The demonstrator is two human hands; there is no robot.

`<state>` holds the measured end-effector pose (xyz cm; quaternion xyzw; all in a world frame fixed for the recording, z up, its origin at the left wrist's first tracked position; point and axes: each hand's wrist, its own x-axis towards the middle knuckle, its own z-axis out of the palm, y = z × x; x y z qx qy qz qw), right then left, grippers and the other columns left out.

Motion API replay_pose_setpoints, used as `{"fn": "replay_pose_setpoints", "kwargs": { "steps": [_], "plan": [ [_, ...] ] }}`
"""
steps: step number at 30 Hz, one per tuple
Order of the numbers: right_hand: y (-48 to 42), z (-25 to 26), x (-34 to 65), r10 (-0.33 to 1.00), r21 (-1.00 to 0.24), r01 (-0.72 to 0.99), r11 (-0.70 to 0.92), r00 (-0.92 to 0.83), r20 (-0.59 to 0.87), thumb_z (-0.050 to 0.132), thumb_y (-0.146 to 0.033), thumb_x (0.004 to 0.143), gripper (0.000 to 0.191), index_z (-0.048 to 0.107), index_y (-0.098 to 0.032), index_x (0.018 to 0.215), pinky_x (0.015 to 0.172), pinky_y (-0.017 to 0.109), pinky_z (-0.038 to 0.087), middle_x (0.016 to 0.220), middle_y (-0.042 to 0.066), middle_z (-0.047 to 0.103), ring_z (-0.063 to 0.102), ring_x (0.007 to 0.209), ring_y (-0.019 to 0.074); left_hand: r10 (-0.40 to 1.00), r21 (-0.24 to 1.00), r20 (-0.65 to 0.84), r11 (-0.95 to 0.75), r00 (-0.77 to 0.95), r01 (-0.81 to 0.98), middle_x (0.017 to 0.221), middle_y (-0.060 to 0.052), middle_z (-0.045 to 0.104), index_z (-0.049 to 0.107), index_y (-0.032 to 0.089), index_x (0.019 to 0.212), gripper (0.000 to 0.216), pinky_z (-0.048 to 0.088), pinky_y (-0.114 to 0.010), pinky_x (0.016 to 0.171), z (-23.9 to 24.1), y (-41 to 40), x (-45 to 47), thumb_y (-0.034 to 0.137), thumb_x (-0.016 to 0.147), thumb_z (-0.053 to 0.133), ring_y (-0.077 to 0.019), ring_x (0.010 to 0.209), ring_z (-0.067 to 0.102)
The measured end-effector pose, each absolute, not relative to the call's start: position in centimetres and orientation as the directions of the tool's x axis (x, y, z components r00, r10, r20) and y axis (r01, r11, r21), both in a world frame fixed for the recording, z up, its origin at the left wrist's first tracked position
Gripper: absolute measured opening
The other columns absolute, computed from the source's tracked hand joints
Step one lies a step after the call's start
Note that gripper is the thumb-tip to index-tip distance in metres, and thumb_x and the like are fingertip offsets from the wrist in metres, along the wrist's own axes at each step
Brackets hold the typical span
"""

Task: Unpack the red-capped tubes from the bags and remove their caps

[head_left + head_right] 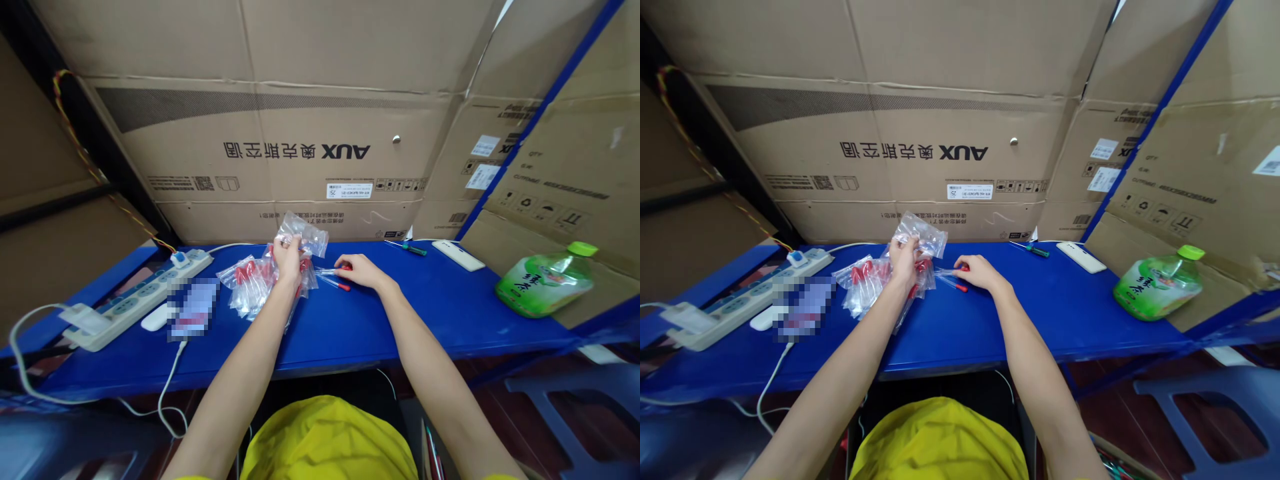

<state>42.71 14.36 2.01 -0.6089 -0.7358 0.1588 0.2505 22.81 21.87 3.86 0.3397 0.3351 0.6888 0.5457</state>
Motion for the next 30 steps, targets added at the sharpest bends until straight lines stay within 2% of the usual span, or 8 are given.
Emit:
{"fn": "replay_pose_setpoints", "kwargs": {
  "steps": [4, 9, 13, 15, 18, 25, 27, 30],
  "plan": [
    [14.4, 2.1, 42.5, 0.968, -0.562, 0.797, 0.221, -0.111, 0.225, 0.075, -0.034, 0.090, 0.012, 0.078, -0.023, 0.094, 0.069, 0.026, 0.040, 0.085, 0.000, 0.075, 0.063, 0.075, 0.0147, 0.986, 0.844, 0.106, -0.159, -0.131, -0.513, 0.087, 0.001, 0.068, 0.054, 0.022, 0.098, 0.034, 0.051, -0.020, 0.057, 3.4, 21.8, 23.0, 0.023, 0.074, 0.078, -0.0131, 0.071, 0.068],
    [14.3, 2.2, 42.1, 0.966, -0.577, 0.780, 0.243, -0.141, 0.216, 0.079, -0.033, 0.086, 0.014, 0.075, -0.021, 0.093, 0.065, 0.025, 0.038, 0.075, -0.004, 0.070, 0.059, 0.065, 0.0120, 0.987, 0.853, 0.130, -0.159, -0.093, -0.498, 0.092, -0.001, 0.070, 0.056, 0.022, 0.099, 0.036, 0.051, -0.021, 0.059, 2.9, 21.9, 23.2, 0.026, 0.074, 0.081, -0.0143, 0.074, 0.069],
    [14.4, 2.1, 41.9, 0.942, -0.521, 0.798, 0.302, -0.165, 0.293, 0.080, -0.034, 0.085, 0.015, 0.075, -0.021, 0.089, 0.073, 0.026, 0.040, 0.084, 0.000, 0.071, 0.060, 0.078, 0.0149, 0.989, 0.856, 0.131, -0.149, -0.072, -0.495, 0.093, -0.002, 0.070, 0.055, 0.023, 0.099, 0.038, 0.052, -0.022, 0.063, 2.7, 22.0, 23.4, 0.027, 0.074, 0.082, -0.0165, 0.080, 0.071],
    [14.4, 1.9, 41.8, 0.935, -0.512, 0.799, 0.315, -0.168, 0.313, 0.084, -0.040, 0.082, 0.027, 0.075, -0.021, 0.099, 0.078, 0.028, 0.043, 0.097, 0.003, 0.073, 0.062, 0.088, 0.0178, 0.989, 0.855, 0.130, -0.147, -0.069, -0.498, 0.093, -0.002, 0.070, 0.055, 0.023, 0.099, 0.037, 0.053, -0.024, 0.064, 2.7, 21.9, 23.5, 0.027, 0.074, 0.082, -0.0173, 0.081, 0.072],
    [14.2, 1.7, 41.7, 0.949, -0.504, 0.812, 0.294, -0.185, 0.257, 0.088, -0.043, 0.077, 0.043, 0.074, -0.023, 0.112, 0.083, 0.030, 0.044, 0.109, 0.005, 0.074, 0.063, 0.100, 0.0218, 0.989, 0.853, 0.129, -0.145, -0.066, -0.502, 0.092, -0.001, 0.069, 0.054, 0.023, 0.099, 0.037, 0.053, -0.024, 0.065, 2.8, 21.9, 23.6, 0.027, 0.074, 0.081, -0.0172, 0.080, 0.071],
    [14.1, 2.1, 41.2, 0.950, -0.488, 0.815, 0.311, -0.269, 0.157, 0.078, -0.017, 0.075, 0.024, 0.075, -0.022, 0.098, 0.079, 0.027, 0.043, 0.096, 0.001, 0.074, 0.064, 0.090, 0.0182, 0.989, 0.851, 0.128, -0.147, -0.072, -0.504, 0.090, -0.001, 0.069, 0.054, 0.023, 0.100, 0.038, 0.049, -0.022, 0.061, 2.8, 21.9, 23.6, 0.026, 0.073, 0.081, -0.0161, 0.077, 0.070],
    [14.0, 2.1, 41.1, 0.948, -0.444, 0.838, 0.318, -0.274, 0.162, 0.081, -0.019, 0.073, 0.025, 0.074, -0.022, 0.097, 0.079, 0.027, 0.043, 0.099, 0.002, 0.074, 0.064, 0.093, 0.0197, 0.989, 0.852, 0.127, -0.145, -0.070, -0.504, 0.090, 0.000, 0.068, 0.054, 0.023, 0.099, 0.038, 0.050, -0.023, 0.062, 2.8, 21.9, 23.6, 0.026, 0.073, 0.081, -0.0162, 0.077, 0.070],
    [13.8, 2.0, 41.1, 0.948, -0.448, 0.836, 0.318, -0.275, 0.161, 0.081, -0.019, 0.074, 0.040, 0.071, -0.023, 0.112, 0.081, 0.028, 0.044, 0.109, 0.002, 0.074, 0.064, 0.098, 0.0204, 0.990, 0.851, 0.126, -0.138, -0.058, -0.508, 0.092, -0.001, 0.069, 0.055, 0.023, 0.100, 0.038, 0.052, -0.024, 0.065, 2.9, 21.8, 23.6, 0.026, 0.073, 0.082, -0.0166, 0.080, 0.071]
  ]
}}
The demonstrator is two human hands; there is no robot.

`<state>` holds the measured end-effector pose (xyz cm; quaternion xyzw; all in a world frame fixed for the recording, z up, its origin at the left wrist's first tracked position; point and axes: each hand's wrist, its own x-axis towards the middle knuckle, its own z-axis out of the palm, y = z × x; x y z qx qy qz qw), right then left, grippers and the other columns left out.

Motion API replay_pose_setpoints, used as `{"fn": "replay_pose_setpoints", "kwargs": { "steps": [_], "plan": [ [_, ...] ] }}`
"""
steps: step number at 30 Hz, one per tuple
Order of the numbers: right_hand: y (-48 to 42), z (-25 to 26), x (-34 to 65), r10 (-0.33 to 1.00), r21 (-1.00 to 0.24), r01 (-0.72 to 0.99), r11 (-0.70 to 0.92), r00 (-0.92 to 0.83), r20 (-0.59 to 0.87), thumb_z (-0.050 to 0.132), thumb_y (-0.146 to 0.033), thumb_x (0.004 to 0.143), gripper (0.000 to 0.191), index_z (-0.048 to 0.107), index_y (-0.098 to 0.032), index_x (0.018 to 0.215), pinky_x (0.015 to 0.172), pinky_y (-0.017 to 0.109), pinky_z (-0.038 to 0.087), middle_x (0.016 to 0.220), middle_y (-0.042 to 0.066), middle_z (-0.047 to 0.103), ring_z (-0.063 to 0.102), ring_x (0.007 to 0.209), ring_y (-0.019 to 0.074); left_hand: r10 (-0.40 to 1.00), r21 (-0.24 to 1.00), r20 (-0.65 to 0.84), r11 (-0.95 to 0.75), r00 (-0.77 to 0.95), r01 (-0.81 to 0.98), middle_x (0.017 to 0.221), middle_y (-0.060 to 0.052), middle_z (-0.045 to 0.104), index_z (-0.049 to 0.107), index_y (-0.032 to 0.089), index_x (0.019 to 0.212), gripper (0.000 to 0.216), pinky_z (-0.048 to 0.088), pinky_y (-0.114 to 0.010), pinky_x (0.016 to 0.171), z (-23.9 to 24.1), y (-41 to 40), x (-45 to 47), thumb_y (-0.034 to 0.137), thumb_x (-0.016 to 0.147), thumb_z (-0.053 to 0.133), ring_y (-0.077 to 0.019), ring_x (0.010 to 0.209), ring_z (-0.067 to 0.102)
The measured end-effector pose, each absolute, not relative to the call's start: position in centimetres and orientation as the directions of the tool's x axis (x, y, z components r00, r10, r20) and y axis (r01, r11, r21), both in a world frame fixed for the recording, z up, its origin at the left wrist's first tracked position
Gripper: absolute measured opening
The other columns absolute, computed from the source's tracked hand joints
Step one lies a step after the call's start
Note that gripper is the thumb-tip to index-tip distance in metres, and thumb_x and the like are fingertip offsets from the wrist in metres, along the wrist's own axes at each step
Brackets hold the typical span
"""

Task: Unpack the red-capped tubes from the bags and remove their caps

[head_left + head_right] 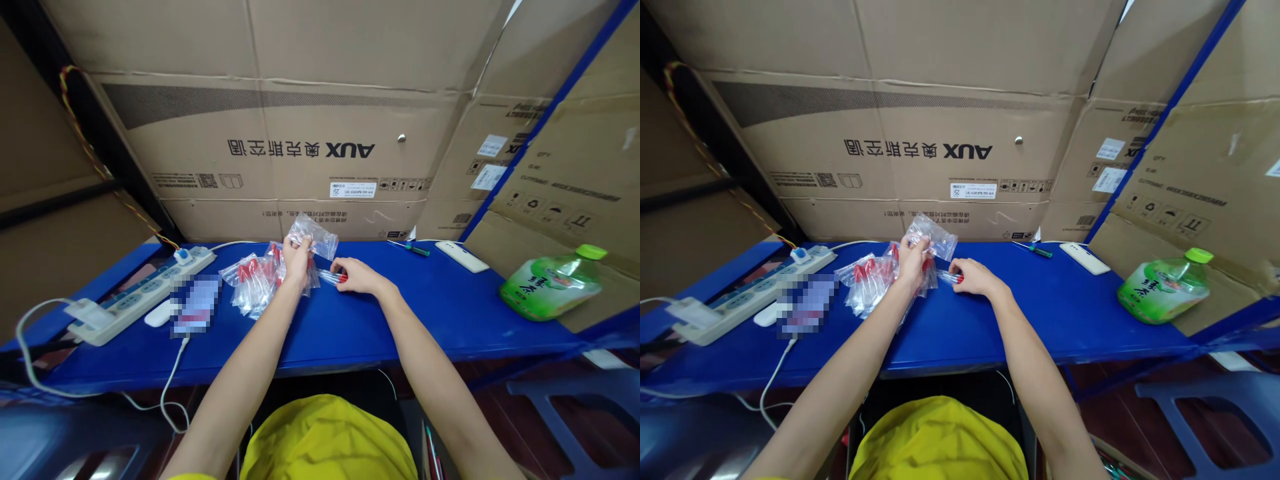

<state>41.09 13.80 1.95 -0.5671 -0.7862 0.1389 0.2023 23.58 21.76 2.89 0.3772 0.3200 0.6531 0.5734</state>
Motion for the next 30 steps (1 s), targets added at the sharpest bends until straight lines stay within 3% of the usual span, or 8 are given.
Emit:
{"fn": "replay_pose_setpoints", "kwargs": {
  "steps": [3, 7, 15, 24, 30],
  "plan": [
    [13.6, 1.9, 41.4, 0.959, -0.428, 0.859, 0.281, -0.239, 0.151, 0.078, -0.015, 0.074, 0.049, 0.069, -0.024, 0.121, 0.086, 0.029, 0.044, 0.114, 0.004, 0.074, 0.063, 0.106, 0.0224, 0.990, 0.847, 0.131, -0.139, -0.052, -0.513, 0.093, -0.001, 0.069, 0.055, 0.023, 0.101, 0.041, 0.053, -0.024, 0.066, 2.9, 21.6, 23.6, 0.027, 0.072, 0.083, -0.0168, 0.081, 0.072],
    [13.7, 2.0, 42.0, 0.966, -0.378, 0.890, 0.255, -0.219, 0.135, 0.077, -0.015, 0.075, 0.041, 0.073, -0.026, 0.114, 0.090, 0.032, 0.043, 0.112, 0.003, 0.075, 0.061, 0.109, 0.0244, 0.991, 0.845, 0.123, -0.128, -0.044, -0.520, 0.092, 0.000, 0.069, 0.054, 0.023, 0.102, 0.041, 0.054, -0.025, 0.068, 2.9, 21.6, 23.6, 0.027, 0.073, 0.084, -0.0162, 0.080, 0.072],
    [14.0, 1.8, 42.3, 0.947, -0.450, 0.835, 0.318, -0.260, 0.186, 0.079, -0.015, 0.075, 0.043, 0.077, -0.025, 0.117, 0.088, 0.032, 0.046, 0.108, 0.004, 0.075, 0.062, 0.100, 0.0221, 0.998, 0.824, 0.054, -0.056, -0.020, -0.563, 0.090, 0.001, 0.070, 0.053, 0.024, 0.100, 0.040, 0.055, -0.025, 0.073, 2.8, 21.7, 23.5, 0.022, 0.074, 0.083, -0.0148, 0.082, 0.072],
    [14.0, 2.6, 42.1, 0.938, -0.405, 0.852, 0.332, -0.255, 0.233, 0.078, -0.016, 0.082, 0.010, 0.081, -0.023, 0.088, 0.084, 0.032, 0.043, 0.094, 0.004, 0.077, 0.061, 0.091, 0.0219, 0.999, 0.814, 0.036, -0.020, 0.016, -0.581, 0.089, 0.000, 0.070, 0.054, 0.021, 0.091, 0.038, 0.055, -0.027, 0.078, 2.7, 21.7, 23.5, 0.023, 0.071, 0.086, -0.0143, 0.084, 0.071],
    [14.2, 2.5, 41.9, 0.931, -0.382, 0.859, 0.340, -0.248, 0.269, 0.076, -0.015, 0.082, 0.010, 0.080, -0.023, 0.080, 0.084, 0.031, 0.042, 0.091, 0.003, 0.076, 0.061, 0.089, 0.0205, 0.999, 0.804, 0.035, -0.015, 0.021, -0.595, 0.088, 0.001, 0.070, 0.054, 0.021, 0.091, 0.038, 0.055, -0.026, 0.077, 2.9, 21.6, 23.6, 0.021, 0.071, 0.087, -0.0136, 0.082, 0.071]
  ]
}}
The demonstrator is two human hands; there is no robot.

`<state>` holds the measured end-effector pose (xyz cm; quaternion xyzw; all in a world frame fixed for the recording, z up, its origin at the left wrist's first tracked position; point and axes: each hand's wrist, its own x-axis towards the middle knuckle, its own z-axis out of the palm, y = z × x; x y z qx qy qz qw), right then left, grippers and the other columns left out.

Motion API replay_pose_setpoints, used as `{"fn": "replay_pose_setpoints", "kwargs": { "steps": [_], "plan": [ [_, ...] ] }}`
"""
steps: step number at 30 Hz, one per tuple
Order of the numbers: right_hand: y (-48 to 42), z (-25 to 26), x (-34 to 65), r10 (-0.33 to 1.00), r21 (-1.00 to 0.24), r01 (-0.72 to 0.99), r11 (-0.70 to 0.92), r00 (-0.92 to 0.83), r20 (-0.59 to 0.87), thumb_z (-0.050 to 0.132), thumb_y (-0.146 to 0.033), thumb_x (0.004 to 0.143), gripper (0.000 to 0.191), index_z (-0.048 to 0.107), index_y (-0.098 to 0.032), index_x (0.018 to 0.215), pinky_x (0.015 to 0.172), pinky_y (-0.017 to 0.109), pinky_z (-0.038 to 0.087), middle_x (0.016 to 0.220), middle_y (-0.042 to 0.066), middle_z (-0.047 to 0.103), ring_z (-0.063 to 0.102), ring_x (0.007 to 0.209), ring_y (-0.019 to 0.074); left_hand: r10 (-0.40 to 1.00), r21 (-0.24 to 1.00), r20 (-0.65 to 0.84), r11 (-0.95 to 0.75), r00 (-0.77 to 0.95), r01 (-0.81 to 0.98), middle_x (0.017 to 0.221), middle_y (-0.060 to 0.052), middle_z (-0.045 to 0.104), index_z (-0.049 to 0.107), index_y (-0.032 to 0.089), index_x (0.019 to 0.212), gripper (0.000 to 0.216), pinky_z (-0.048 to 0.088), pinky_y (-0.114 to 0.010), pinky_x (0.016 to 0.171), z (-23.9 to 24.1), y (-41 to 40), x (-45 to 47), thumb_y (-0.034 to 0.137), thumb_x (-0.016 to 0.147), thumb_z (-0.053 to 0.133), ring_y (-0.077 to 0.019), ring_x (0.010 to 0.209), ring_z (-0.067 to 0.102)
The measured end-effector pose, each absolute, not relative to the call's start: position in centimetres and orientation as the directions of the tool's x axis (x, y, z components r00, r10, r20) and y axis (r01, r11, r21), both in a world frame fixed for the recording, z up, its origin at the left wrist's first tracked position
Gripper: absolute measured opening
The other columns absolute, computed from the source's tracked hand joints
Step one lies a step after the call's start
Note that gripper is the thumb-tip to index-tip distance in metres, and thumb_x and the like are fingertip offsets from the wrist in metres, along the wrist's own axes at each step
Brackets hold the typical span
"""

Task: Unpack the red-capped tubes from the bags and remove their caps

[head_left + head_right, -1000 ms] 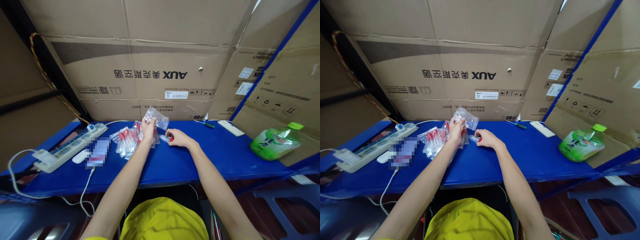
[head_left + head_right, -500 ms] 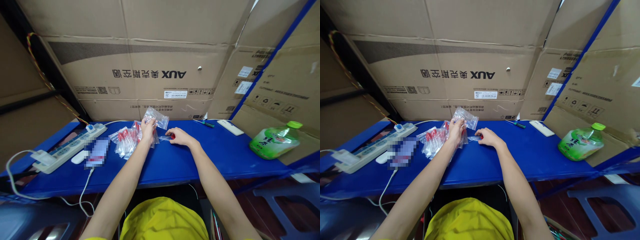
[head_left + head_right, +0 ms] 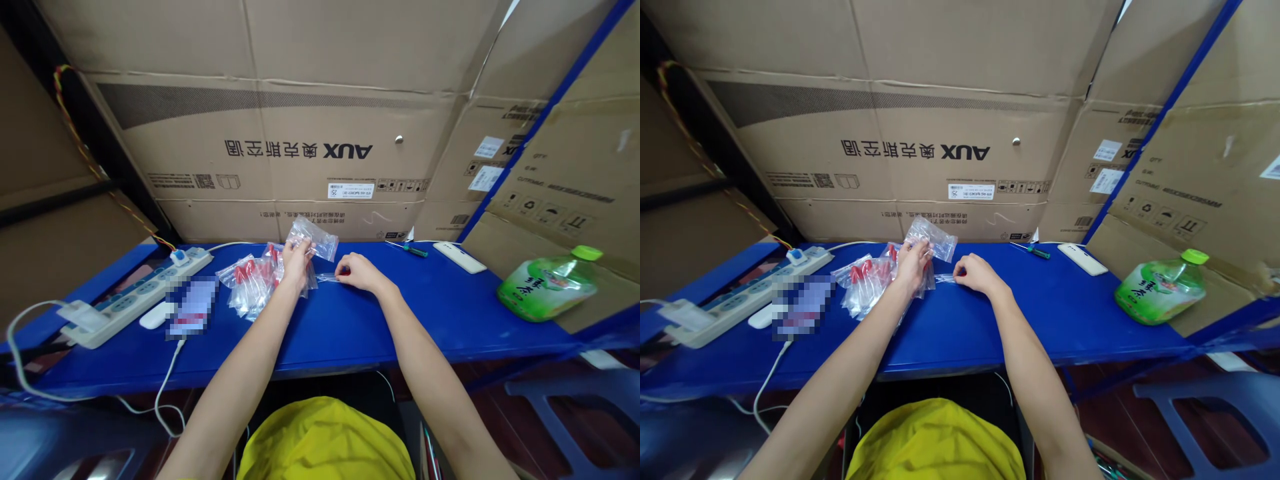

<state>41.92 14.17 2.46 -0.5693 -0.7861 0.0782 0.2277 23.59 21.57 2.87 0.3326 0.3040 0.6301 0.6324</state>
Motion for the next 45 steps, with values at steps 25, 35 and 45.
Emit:
{"fn": "replay_pose_setpoints", "kwargs": {
  "steps": [25, 35, 45],
  "plan": [
    [15.2, 3.0, 41.8, 0.891, -0.970, 0.034, 0.240, 0.390, 0.234, 0.081, -0.069, 0.066, 0.053, 0.068, -0.022, 0.085, 0.064, 0.027, 0.047, 0.078, 0.001, 0.069, 0.056, 0.067, 0.0146, 0.971, 0.859, 0.156, -0.044, 0.179, -0.509, 0.118, -0.012, 0.075, 0.072, 0.021, 0.107, 0.042, 0.058, -0.029, 0.073, 4.7, 21.1, 22.6, 0.043, 0.077, 0.091, -0.0199, 0.091, 0.074],
    [14.8, 3.3, 41.0, 0.907, -0.925, 0.211, 0.316, 0.220, 0.360, 0.075, -0.071, 0.075, 0.049, 0.069, -0.022, 0.081, 0.065, 0.028, 0.045, 0.071, 0.000, 0.064, 0.053, 0.066, 0.0155, 0.896, 0.924, 0.375, -0.342, 0.238, -0.171, 0.076, -0.006, 0.074, 0.082, 0.018, 0.085, 0.029, 0.043, -0.024, 0.057, 4.9, 21.5, 21.8, 0.046, 0.080, 0.086, -0.0161, 0.065, 0.060],
    [14.5, 3.7, 41.6, 0.897, -0.936, 0.128, 0.329, 0.269, 0.352, 0.079, -0.067, 0.073, 0.047, 0.064, -0.022, 0.075, 0.062, 0.027, 0.041, 0.067, -0.001, 0.060, 0.049, 0.062, 0.0140, 0.807, 0.874, 0.466, -0.483, 0.364, -0.048, 0.072, -0.003, 0.071, 0.081, 0.021, 0.081, 0.016, 0.043, -0.026, 0.062, 4.9, 21.0, 21.6, 0.037, 0.078, 0.085, -0.0166, 0.063, 0.056]
  ]
}}
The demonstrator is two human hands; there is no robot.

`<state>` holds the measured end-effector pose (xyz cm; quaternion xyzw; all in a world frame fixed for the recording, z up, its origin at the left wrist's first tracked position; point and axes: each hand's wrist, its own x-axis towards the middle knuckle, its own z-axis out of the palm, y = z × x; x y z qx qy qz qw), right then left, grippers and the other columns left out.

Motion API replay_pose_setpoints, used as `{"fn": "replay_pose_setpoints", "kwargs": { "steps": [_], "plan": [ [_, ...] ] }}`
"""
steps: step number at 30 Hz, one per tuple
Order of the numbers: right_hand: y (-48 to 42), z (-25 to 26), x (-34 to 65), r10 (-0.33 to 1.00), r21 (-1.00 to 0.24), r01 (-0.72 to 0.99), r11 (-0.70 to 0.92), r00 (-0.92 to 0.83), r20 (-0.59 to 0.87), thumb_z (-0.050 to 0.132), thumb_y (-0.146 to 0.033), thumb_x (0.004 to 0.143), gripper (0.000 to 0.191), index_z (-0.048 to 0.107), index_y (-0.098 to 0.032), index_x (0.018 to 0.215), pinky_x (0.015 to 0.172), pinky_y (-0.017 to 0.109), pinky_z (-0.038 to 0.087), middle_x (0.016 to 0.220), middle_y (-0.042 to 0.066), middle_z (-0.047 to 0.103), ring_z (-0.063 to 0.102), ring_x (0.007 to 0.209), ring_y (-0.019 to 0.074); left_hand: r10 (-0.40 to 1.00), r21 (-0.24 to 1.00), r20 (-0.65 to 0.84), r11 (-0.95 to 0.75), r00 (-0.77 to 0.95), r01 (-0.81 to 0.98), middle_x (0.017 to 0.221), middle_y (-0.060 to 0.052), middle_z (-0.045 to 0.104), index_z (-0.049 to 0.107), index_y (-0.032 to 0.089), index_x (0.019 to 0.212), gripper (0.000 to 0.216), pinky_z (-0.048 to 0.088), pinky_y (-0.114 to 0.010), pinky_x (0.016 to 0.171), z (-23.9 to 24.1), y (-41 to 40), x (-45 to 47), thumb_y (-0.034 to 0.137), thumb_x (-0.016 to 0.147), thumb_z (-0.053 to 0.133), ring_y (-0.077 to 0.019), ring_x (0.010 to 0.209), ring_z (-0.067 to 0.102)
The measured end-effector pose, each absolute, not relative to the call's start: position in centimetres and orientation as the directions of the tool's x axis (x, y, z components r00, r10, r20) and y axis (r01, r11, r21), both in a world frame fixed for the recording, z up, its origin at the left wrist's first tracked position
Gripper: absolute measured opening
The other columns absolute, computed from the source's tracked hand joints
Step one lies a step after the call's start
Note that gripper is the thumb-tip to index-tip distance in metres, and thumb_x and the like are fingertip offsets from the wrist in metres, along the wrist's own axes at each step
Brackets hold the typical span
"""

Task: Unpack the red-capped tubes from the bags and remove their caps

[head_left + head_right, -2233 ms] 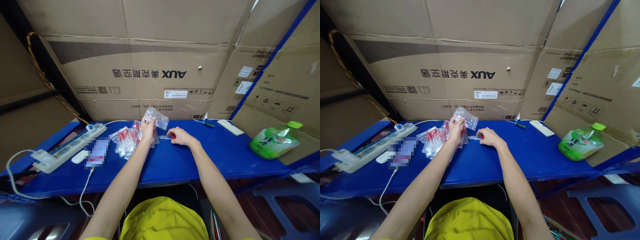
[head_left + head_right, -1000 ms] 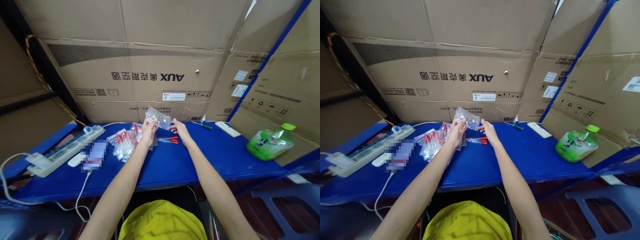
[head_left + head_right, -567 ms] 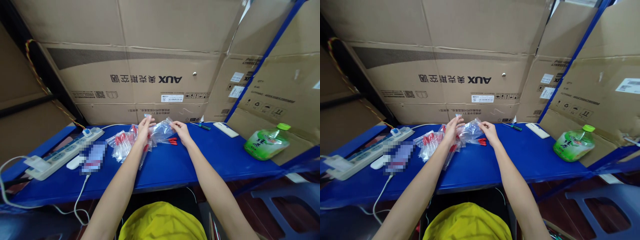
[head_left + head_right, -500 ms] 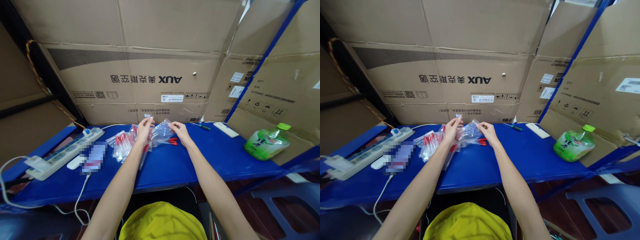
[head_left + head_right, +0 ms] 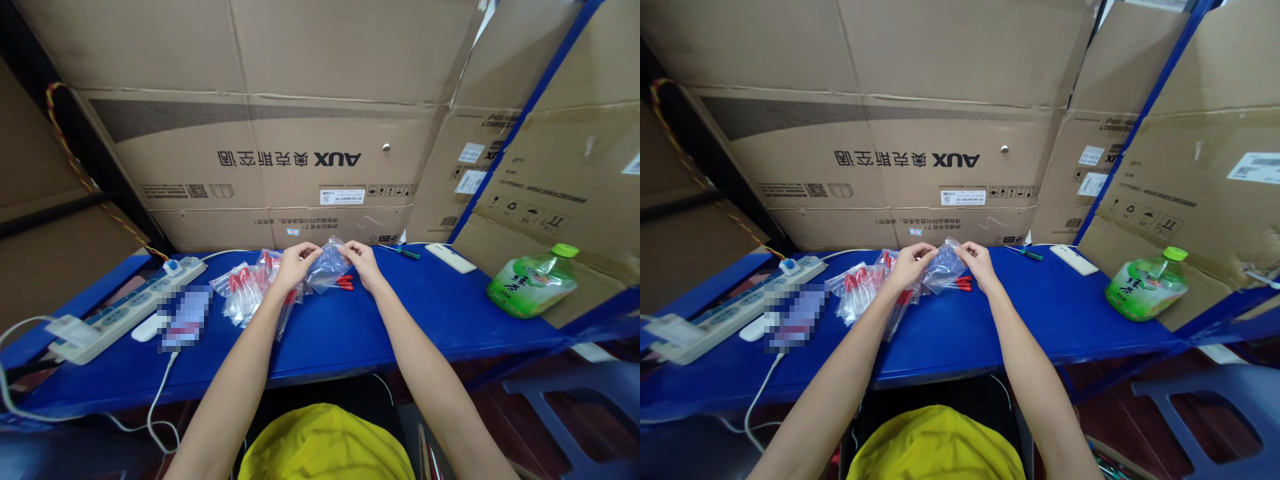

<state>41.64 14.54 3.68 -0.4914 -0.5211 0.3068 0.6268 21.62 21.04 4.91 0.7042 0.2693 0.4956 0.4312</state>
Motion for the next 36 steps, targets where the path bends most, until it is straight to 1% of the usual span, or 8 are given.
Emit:
{"fn": "replay_pose_setpoints", "kwargs": {
  "steps": [4, 7, 10, 16, 21, 25, 29, 36],
  "plan": [
    [14.4, 3.8, 41.3, 0.904, -0.943, 0.155, 0.294, 0.274, 0.327, 0.079, -0.069, 0.072, 0.051, 0.073, -0.021, 0.085, 0.062, 0.027, 0.042, 0.072, 0.000, 0.066, 0.053, 0.065, 0.0145, 0.771, 0.858, 0.461, -0.514, 0.439, 0.001, 0.072, -0.002, 0.069, 0.077, 0.020, 0.082, 0.018, 0.042, -0.025, 0.063, 4.7, 21.1, 21.6, 0.037, 0.081, 0.083, -0.0166, 0.066, 0.058],
    [14.4, 3.8, 41.3, 0.888, -0.938, 0.146, 0.314, 0.304, 0.345, 0.081, -0.066, 0.071, 0.051, 0.078, -0.019, 0.089, 0.064, 0.028, 0.043, 0.075, 0.002, 0.071, 0.056, 0.068, 0.0159, 0.708, 0.769, 0.473, -0.622, 0.525, 0.146, 0.074, -0.002, 0.070, 0.074, 0.019, 0.088, 0.022, 0.042, -0.026, 0.064, 4.4, 21.3, 21.5, 0.040, 0.090, 0.072, -0.0167, 0.069, 0.060],
    [14.5, 3.7, 41.4, 0.882, -0.934, 0.121, 0.336, 0.307, 0.357, 0.085, -0.062, 0.068, 0.047, 0.080, -0.018, 0.086, 0.066, 0.029, 0.045, 0.076, 0.003, 0.073, 0.058, 0.070, 0.0165, 0.671, 0.690, 0.491, -0.689, 0.556, 0.222, 0.078, -0.002, 0.071, 0.072, 0.018, 0.091, 0.026, 0.043, -0.026, 0.066, 4.3, 21.5, 21.3, 0.042, 0.096, 0.063, -0.0165, 0.071, 0.061],
    [14.8, 3.6, 41.3, 0.867, -0.936, 0.052, 0.347, 0.363, 0.341, 0.086, -0.062, 0.065, 0.046, 0.075, -0.019, 0.077, 0.059, 0.028, 0.038, 0.063, -0.001, 0.063, 0.049, 0.061, 0.0138, 0.665, 0.699, 0.507, -0.689, 0.549, 0.190, 0.079, -0.002, 0.068, 0.069, 0.018, 0.090, 0.029, 0.044, -0.026, 0.066, 4.8, 21.2, 21.3, 0.044, 0.097, 0.060, -0.0166, 0.074, 0.060],
    [15.0, 3.6, 41.1, 0.839, -0.926, 0.028, 0.377, 0.413, 0.354, 0.085, -0.062, 0.067, 0.045, 0.074, -0.020, 0.078, 0.056, 0.027, 0.036, 0.062, -0.002, 0.059, 0.047, 0.060, 0.0135, 0.691, 0.747, 0.474, -0.644, 0.545, 0.167, 0.079, -0.002, 0.067, 0.069, 0.018, 0.090, 0.029, 0.044, -0.026, 0.066, 5.1, 20.8, 21.4, 0.045, 0.096, 0.060, -0.0163, 0.074, 0.059],
    [14.8, 3.6, 41.1, 0.866, -0.929, 0.072, 0.362, 0.344, 0.364, 0.083, -0.065, 0.069, 0.046, 0.073, -0.020, 0.078, 0.058, 0.028, 0.038, 0.063, -0.001, 0.059, 0.048, 0.061, 0.0144, 0.694, 0.759, 0.446, -0.628, 0.565, 0.172, 0.088, -0.004, 0.074, 0.072, 0.018, 0.093, 0.027, 0.048, -0.028, 0.072, 5.3, 20.5, 21.3, 0.042, 0.095, 0.062, -0.0180, 0.081, 0.064],
    [14.6, 3.6, 40.6, 0.886, -0.926, 0.084, 0.369, 0.270, 0.378, 0.083, -0.065, 0.070, 0.047, 0.072, -0.020, 0.076, 0.058, 0.027, 0.038, 0.065, -0.001, 0.060, 0.047, 0.061, 0.0135, 0.681, 0.727, 0.501, -0.666, 0.534, 0.167, 0.092, -0.004, 0.076, 0.074, 0.019, 0.101, 0.029, 0.049, -0.028, 0.073, 5.5, 20.1, 21.5, 0.045, 0.098, 0.061, -0.0196, 0.085, 0.067],
    [14.5, 3.4, 39.7, 0.900, -0.920, 0.119, 0.374, 0.194, 0.391, 0.082, -0.066, 0.072, 0.049, 0.073, -0.019, 0.079, 0.062, 0.027, 0.040, 0.070, 0.000, 0.063, 0.048, 0.064, 0.0132, 0.655, 0.668, 0.566, -0.720, 0.500, 0.188, 0.082, -0.002, 0.073, 0.071, 0.018, 0.091, 0.029, 0.045, -0.028, 0.069, 5.4, 19.7, 22.1, 0.043, 0.099, 0.058, -0.0176, 0.076, 0.064]
  ]
}}
